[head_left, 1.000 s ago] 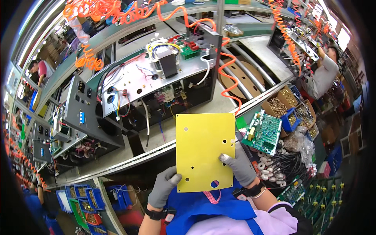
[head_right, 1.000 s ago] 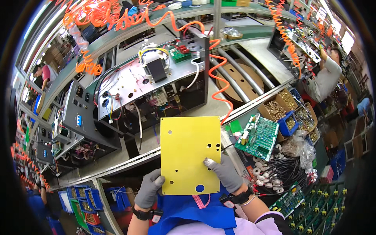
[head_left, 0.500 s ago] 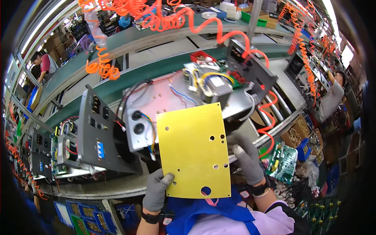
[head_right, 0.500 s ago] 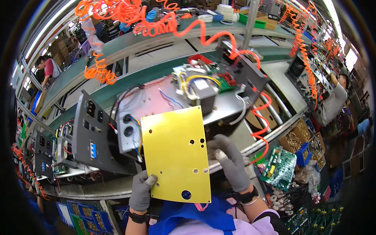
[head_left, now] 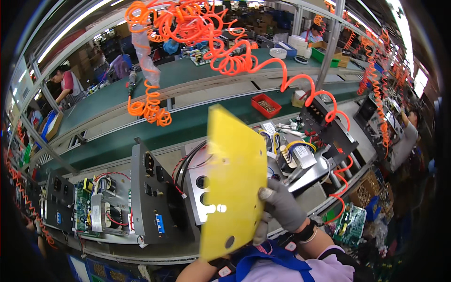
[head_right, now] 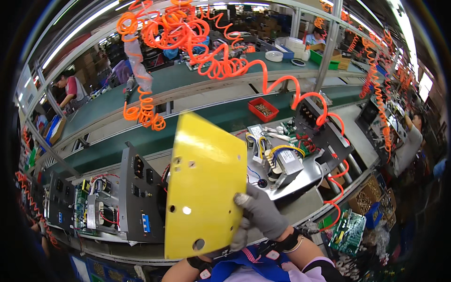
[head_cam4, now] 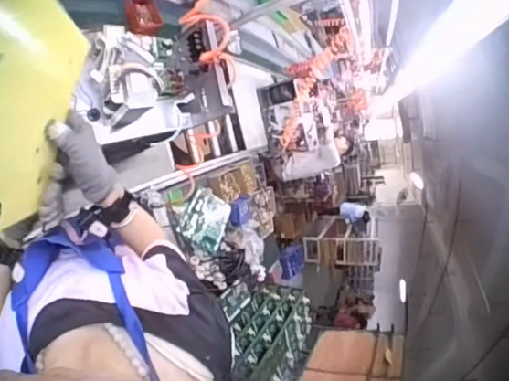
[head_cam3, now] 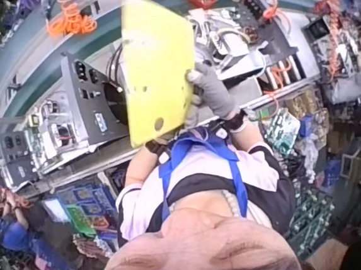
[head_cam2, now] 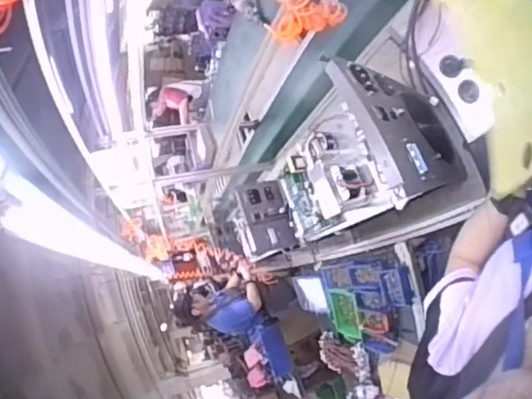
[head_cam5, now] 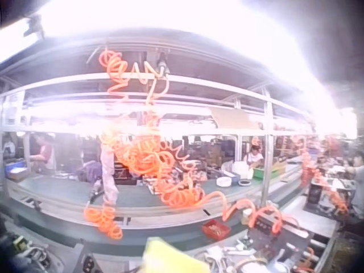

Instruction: Assemble solar power inverters on an assembly line by placing internal protective plates, installing a main printed circuit board (PCB), and tightening screws with an electric screwdriver.

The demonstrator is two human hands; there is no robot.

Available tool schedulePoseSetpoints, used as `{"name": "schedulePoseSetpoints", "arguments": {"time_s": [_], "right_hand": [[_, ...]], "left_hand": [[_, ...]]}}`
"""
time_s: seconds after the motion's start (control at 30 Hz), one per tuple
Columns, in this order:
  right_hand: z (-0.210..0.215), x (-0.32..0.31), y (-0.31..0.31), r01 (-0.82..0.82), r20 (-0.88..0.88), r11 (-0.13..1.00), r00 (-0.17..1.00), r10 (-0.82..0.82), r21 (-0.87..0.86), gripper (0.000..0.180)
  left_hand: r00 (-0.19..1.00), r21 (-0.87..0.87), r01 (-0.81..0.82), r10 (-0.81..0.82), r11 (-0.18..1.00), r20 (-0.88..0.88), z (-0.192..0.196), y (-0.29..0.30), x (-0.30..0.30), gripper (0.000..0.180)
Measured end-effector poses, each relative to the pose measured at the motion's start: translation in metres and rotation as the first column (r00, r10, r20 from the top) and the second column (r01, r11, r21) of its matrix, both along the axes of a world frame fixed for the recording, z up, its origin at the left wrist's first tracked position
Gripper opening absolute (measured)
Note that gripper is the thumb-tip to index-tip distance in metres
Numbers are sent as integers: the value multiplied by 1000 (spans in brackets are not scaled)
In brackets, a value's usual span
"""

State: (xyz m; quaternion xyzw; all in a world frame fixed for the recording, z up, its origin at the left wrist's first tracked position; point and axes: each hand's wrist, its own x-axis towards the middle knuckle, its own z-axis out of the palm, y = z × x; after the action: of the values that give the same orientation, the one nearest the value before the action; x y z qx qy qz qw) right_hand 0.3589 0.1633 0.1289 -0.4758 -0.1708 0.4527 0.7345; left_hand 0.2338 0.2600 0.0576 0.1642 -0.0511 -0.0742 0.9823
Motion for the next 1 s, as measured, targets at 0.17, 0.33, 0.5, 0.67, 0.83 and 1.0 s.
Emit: {"name": "schedulePoseSetpoints", "arguments": {"time_s": [0.17, 0.33, 0.5, 0.67, 0.83, 1.0], "right_hand": [[32, 45, -2, 305, 469, 948, 826, -313, 95, 36], [54, 71, -12, 283, 575, 958, 778, -254, 40, 35], [60, 91, -8, 188, 600, 982, 784, -162, 19, 38], [57, 107, 0, 163, 720, 987, 686, -107, -9, 35], [45, 98, 20, 52, 734, 991, 677, 56, -124, 34], [13, 78, 55, 13, 557, 992, 828, 60, -125, 35]], "left_hand": [[903, 986, -162, 406, 28, 137, 33, 19, -13, 37], [801, 735, -156, 351, -660, 485, 45, 47, 7, 35], [752, 430, -210, 136, -878, 645, 25, 55, 31, 34], [828, 428, -36, 213, -903, 519, 25, 68, 10, 30], [794, 462, -10, 274, -887, 543, 20, 75, -15, 23], [782, 591, 20, 381, -806, 493, 19, 76, -26, 36]]}}
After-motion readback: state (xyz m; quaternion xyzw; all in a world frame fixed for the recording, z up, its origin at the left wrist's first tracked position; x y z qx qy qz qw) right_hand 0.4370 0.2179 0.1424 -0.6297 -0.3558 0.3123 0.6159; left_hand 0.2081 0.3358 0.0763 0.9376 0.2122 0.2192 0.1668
